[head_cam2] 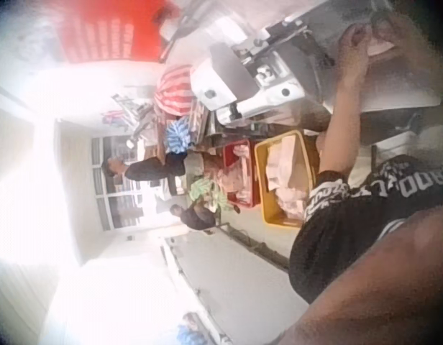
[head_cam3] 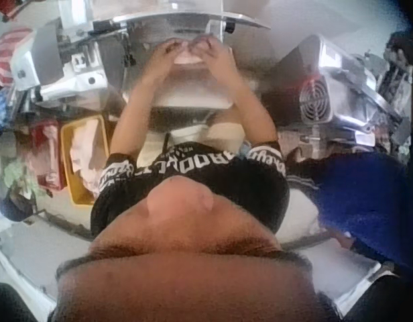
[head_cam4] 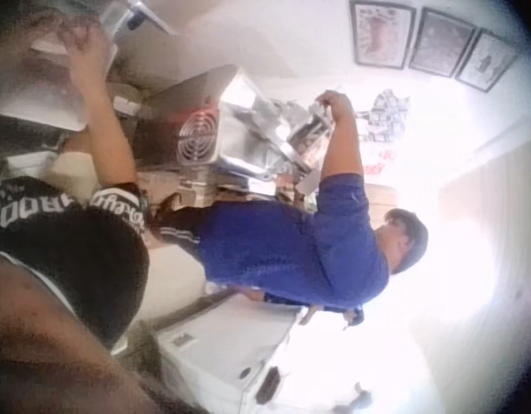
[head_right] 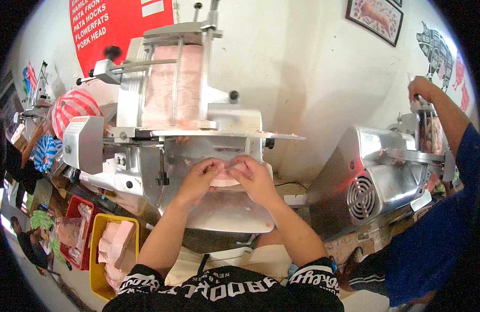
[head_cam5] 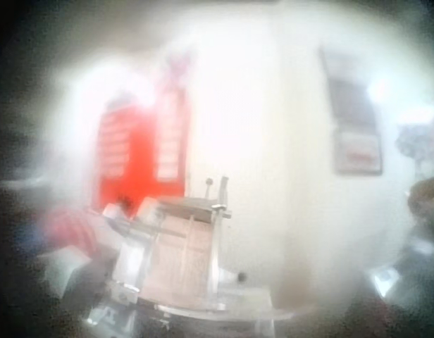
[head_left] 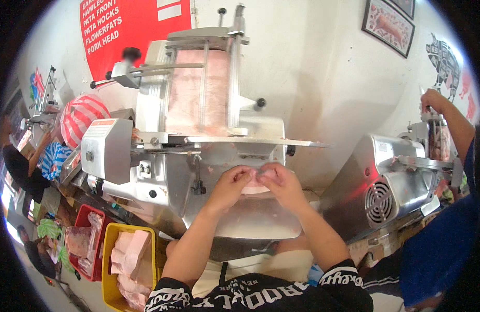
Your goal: The person places a large slab of meat onto a commercial slicer, operates the carriage to cut thin slices, and then organizes the resulting slices into a stack.
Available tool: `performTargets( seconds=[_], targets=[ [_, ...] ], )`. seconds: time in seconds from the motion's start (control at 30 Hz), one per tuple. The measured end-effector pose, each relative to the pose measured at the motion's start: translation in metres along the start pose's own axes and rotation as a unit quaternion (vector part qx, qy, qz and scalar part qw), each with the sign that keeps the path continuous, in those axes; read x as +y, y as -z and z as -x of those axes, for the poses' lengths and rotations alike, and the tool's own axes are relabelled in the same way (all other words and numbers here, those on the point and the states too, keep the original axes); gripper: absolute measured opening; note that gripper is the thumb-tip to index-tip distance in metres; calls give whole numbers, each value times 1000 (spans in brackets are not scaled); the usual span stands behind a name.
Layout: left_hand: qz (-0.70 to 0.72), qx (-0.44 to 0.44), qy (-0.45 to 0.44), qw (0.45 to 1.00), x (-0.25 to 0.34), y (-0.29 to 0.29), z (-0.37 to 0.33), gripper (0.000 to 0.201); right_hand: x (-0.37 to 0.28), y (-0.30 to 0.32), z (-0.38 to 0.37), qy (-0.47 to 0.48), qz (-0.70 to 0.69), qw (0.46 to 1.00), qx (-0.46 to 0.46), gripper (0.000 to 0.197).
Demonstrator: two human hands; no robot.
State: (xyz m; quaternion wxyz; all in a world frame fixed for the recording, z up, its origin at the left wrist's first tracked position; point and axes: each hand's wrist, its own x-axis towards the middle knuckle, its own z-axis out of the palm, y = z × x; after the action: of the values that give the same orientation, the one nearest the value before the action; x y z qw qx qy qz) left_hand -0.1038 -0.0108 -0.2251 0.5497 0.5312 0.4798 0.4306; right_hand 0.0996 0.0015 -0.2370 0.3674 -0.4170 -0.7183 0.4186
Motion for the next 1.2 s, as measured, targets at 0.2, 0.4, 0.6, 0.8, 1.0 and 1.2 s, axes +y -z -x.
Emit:
performTargets(
  seconds=[0.2,0.4,0.6,0.8,1.0,1.2],
  targets=[
    [-263,66,-135,953,-26,49,-26,37,0,-1,17,83,448,880,135,50],
    [450,23,-95,888,-3,85,-49,31,7,-30,19,210,433,877,-12,62],
    [635,-72,-32,769,0,80,-65,15,6,-27,21,195,429,882,-26,64],
    [666,-136,51,731,-21,101,-55,21,6,-27,18,188,436,879,-36,68],
    [529,-25,7,848,-57,103,-29,20,11,-21,15,180,318,931,-26,70],
    [126,-99,-82,984,-12,11,3,39,-17,-9,6,25,-141,989,32,58]
  ],
)
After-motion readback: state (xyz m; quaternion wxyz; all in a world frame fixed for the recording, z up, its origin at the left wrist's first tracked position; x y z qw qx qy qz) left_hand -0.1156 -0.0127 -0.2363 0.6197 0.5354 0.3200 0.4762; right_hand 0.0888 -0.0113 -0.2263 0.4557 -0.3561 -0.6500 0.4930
